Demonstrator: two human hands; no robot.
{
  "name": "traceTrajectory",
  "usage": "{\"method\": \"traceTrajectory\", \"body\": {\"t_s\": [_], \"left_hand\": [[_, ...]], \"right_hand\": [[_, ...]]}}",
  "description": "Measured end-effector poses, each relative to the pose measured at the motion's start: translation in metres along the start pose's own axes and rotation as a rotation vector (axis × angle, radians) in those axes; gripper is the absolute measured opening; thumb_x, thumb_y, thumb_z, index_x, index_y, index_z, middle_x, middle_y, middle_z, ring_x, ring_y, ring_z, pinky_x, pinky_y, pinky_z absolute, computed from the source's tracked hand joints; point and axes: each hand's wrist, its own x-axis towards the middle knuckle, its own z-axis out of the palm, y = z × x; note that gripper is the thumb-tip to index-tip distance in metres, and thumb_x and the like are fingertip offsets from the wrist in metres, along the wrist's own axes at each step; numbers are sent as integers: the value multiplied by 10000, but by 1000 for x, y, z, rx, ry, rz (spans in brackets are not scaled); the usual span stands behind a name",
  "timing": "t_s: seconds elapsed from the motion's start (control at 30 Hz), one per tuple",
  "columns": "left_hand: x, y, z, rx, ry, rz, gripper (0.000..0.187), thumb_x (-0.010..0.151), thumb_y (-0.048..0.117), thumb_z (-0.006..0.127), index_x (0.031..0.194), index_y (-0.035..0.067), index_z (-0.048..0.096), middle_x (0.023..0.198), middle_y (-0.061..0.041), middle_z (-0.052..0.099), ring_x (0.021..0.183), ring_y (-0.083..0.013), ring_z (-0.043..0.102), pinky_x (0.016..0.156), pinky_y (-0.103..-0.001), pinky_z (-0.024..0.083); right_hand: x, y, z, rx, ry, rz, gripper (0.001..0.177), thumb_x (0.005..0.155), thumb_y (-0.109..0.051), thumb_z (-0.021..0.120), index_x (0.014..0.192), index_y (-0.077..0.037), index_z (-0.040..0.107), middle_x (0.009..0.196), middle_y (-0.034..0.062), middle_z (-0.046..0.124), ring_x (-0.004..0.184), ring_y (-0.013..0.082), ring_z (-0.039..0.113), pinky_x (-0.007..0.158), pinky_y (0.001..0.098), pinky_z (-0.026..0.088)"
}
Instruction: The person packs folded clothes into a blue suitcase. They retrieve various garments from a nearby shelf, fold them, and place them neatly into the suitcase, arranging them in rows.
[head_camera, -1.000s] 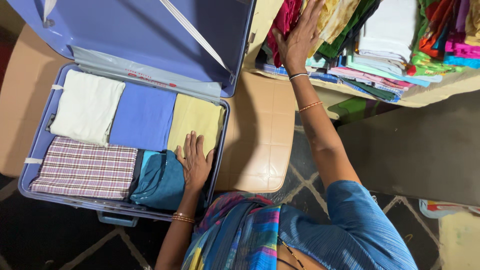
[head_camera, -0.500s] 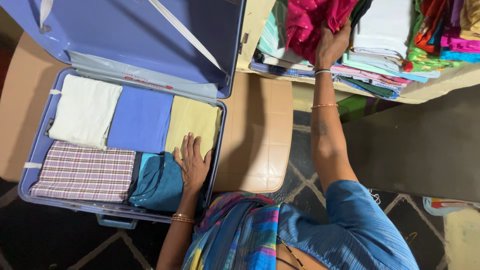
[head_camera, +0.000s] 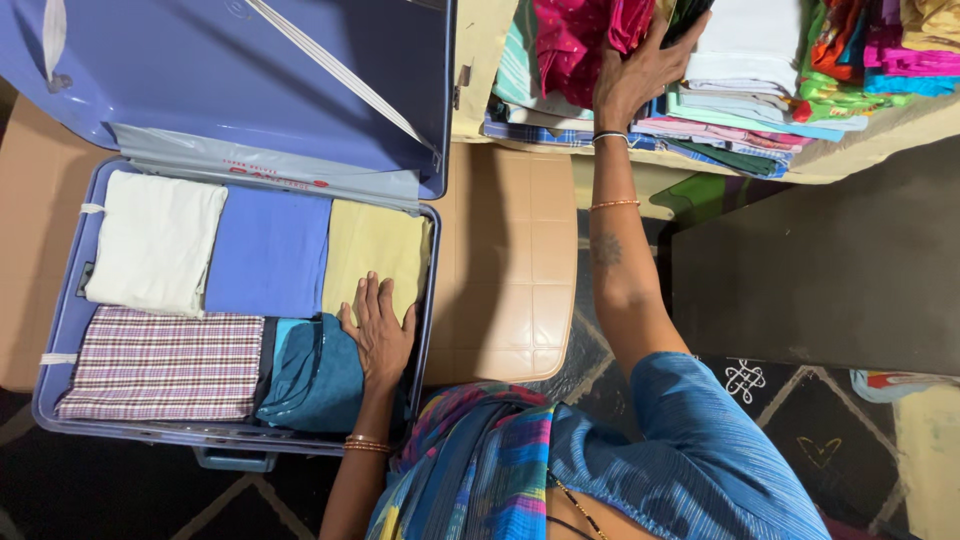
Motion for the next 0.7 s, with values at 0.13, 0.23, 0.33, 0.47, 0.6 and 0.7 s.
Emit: {"method": "traceTrajectory", "body": {"t_s": [0.13, 0.23, 0.33, 0.47, 0.6, 0.7], "left_hand": [[-1, 0, 1, 2, -2, -4, 628, 939, 385, 658, 1453, 62, 499, 1614, -144, 397, 1536, -279, 280, 1201, -585, 128], [0, -1, 3, 12, 15, -5, 628, 935, 390, 664, 1449, 67, 505, 1613, -140, 401, 1535, -276, 284, 1201, -584, 129], [0, -1, 5, 30, 17, -6, 627, 926, 392, 669, 1442, 74, 512, 1612, -134, 408, 1536, -270, 290, 1202, -581, 131], [-1, -1, 5, 31, 29, 5, 622, 927, 394, 671, 1436, 72, 518, 1607, -138, 412, 1532, -274, 293, 1201, -582, 131], [-2, -1, 5, 25, 32, 13, 615, 932, 387, 665, 1434, 65, 516, 1607, -143, 411, 1535, -279, 290, 1202, -585, 129], [-2, -2, 5, 17, 31, 9, 616, 935, 385, 660, 1438, 62, 511, 1606, -147, 410, 1535, -282, 287, 1200, -588, 128]], "right_hand": [[9, 7, 1, 64, -23, 79, 672, 716, -130, 901, 1315, -198, 605, 1655, 215, 143, 1323, 445, 412, 1098, 552, 416], [17, 9, -6, 83, -116, 80, 575, 770, -224, 938, 1259, -193, 636, 1592, 190, 296, 1283, 417, 476, 1067, 522, 435], [22, 6, -19, 90, -253, 108, 533, 812, -294, 920, 1245, -190, 628, 1417, 151, 464, 1283, 407, 489, 1105, 514, 418], [29, -4, -30, -90, -270, 47, 593, 796, -343, 957, 1230, -134, 611, 1459, 196, 404, 1319, 440, 418, 972, 592, 376], [30, -9, -33, 86, -220, -140, 570, 745, -216, 946, 1193, -81, 619, 1508, 302, 295, 1254, 496, 436, 948, 569, 421], [33, -9, -32, 307, -215, -147, 499, 804, -185, 936, 1181, -90, 623, 1517, 278, 300, 1198, 440, 564, 1003, 471, 498]]}}
